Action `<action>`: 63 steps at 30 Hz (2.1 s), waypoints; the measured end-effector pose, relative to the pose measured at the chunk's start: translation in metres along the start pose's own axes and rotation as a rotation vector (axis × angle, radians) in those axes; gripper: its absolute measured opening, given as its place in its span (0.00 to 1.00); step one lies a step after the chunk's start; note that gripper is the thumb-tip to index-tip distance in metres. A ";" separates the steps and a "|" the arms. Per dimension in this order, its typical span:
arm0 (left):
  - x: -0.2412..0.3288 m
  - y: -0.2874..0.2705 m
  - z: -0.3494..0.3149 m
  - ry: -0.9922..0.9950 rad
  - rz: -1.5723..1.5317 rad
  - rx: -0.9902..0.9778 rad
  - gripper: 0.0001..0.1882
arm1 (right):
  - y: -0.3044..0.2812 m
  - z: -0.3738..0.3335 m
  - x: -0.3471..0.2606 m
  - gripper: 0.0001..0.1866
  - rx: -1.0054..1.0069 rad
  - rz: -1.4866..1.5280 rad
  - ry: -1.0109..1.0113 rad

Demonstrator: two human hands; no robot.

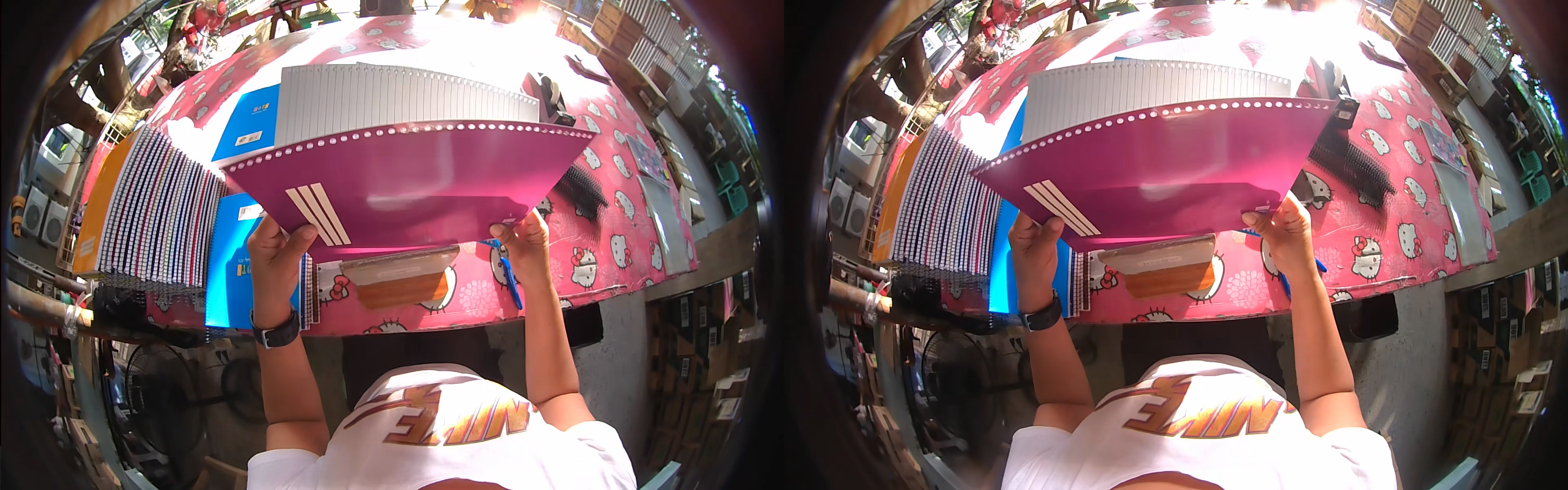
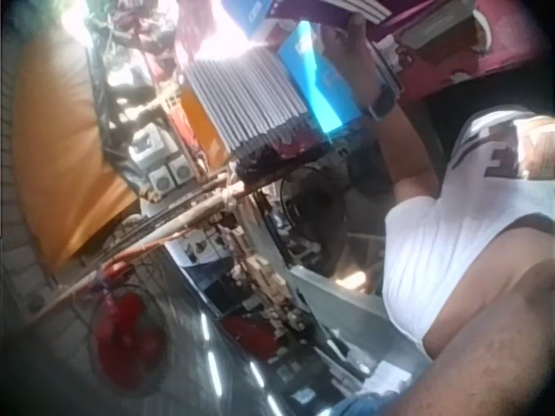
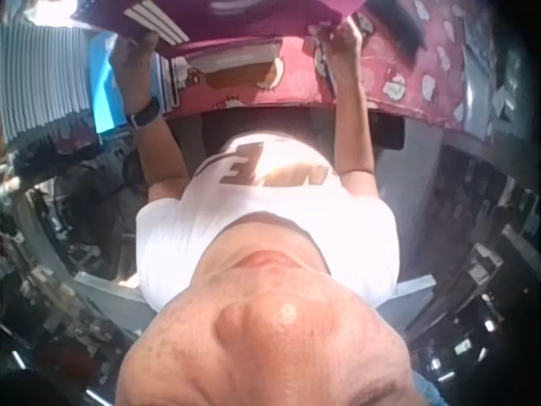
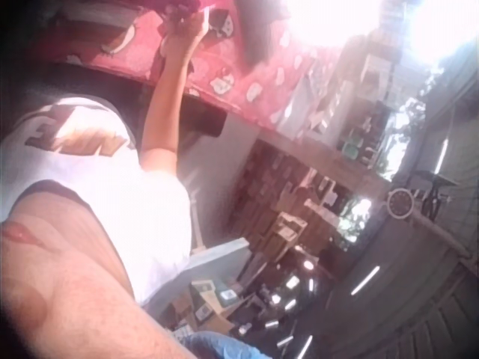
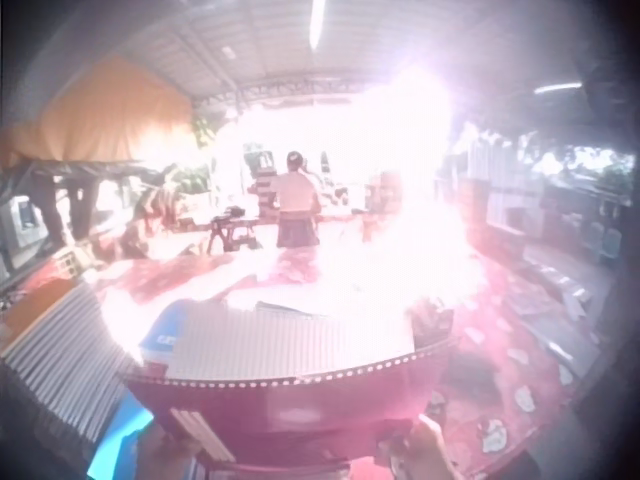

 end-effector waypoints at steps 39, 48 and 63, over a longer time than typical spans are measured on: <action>-0.064 -0.003 -0.088 -0.083 0.091 0.249 0.20 | -0.082 0.157 -0.104 0.13 0.475 -0.499 -0.184; -0.031 0.009 -0.061 -0.099 -0.059 0.384 0.22 | 0.047 0.296 -0.079 0.22 0.173 -1.647 -0.781; -0.021 0.025 0.003 -0.032 -0.001 0.390 0.11 | 0.048 -0.029 -0.033 0.38 0.007 -0.066 0.002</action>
Point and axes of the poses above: each hand's wrist, its own z-axis towards the middle knuckle, its own y-axis out of the palm, x = y × z, the point moved 6 cm from there along z, towards the middle knuckle, and after that the axes turned 11 degrees about y, right-handed, at the moved point
